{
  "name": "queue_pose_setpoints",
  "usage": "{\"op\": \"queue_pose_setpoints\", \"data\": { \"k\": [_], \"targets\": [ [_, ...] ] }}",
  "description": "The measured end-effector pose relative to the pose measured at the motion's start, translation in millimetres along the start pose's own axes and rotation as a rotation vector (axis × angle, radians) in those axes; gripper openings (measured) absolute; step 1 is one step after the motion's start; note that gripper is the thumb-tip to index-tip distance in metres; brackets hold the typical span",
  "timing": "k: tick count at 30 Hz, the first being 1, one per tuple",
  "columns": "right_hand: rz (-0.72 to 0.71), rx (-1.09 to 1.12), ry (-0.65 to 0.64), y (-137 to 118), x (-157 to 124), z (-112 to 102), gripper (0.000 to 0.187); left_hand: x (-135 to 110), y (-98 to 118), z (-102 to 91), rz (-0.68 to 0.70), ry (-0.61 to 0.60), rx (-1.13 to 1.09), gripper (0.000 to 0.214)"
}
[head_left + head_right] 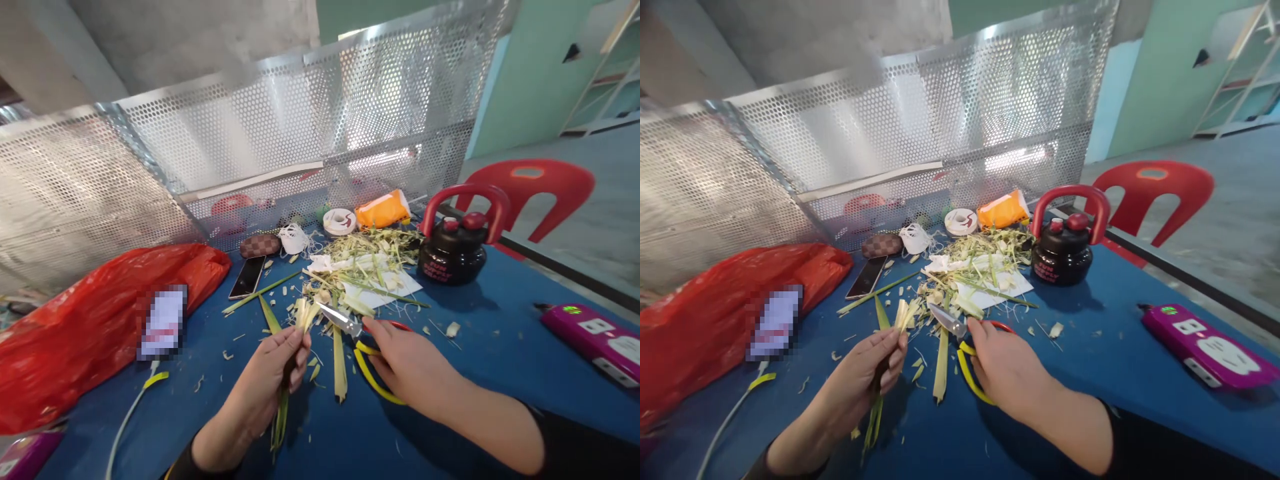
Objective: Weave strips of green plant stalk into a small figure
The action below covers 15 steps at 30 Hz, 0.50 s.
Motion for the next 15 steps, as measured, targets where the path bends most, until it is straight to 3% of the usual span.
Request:
{"op": "queue_pose_setpoints", "data": {
  "k": [5,8,12,15],
  "targets": [
    [-0.152,-0.097,-0.039,-14.6,-1.8,-8.8,0.028,-4.1,2.2,-1.6,0.021,0.017,-0.028,0.03],
    [-0.197,-0.141,0.016,-13.7,-0.7,-18.7,0.02,-7.2,7.6,-8.6,0.05,0.08,-0.074,0.026],
    [-0.155,-0.056,0.153,2.8,2.0,-28.0,0.024,-11.6,21.5,-29.2,0.126,0.227,-0.209,0.022],
    [-0.128,0.035,0.186,14.1,4.3,-26.6,0.024,-15.0,30.7,-52.2,0.184,0.33,-0.331,0.023]
  ]
}}
Point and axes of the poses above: each hand's wrist, its own x-axis towards the middle knuckle, its own z-axis out of the palm, y = z × x, the point moved 3 cm from there along x, towards the middle knuckle, and after that the axes turned 13 degrees about x, right-handed, at the moved point
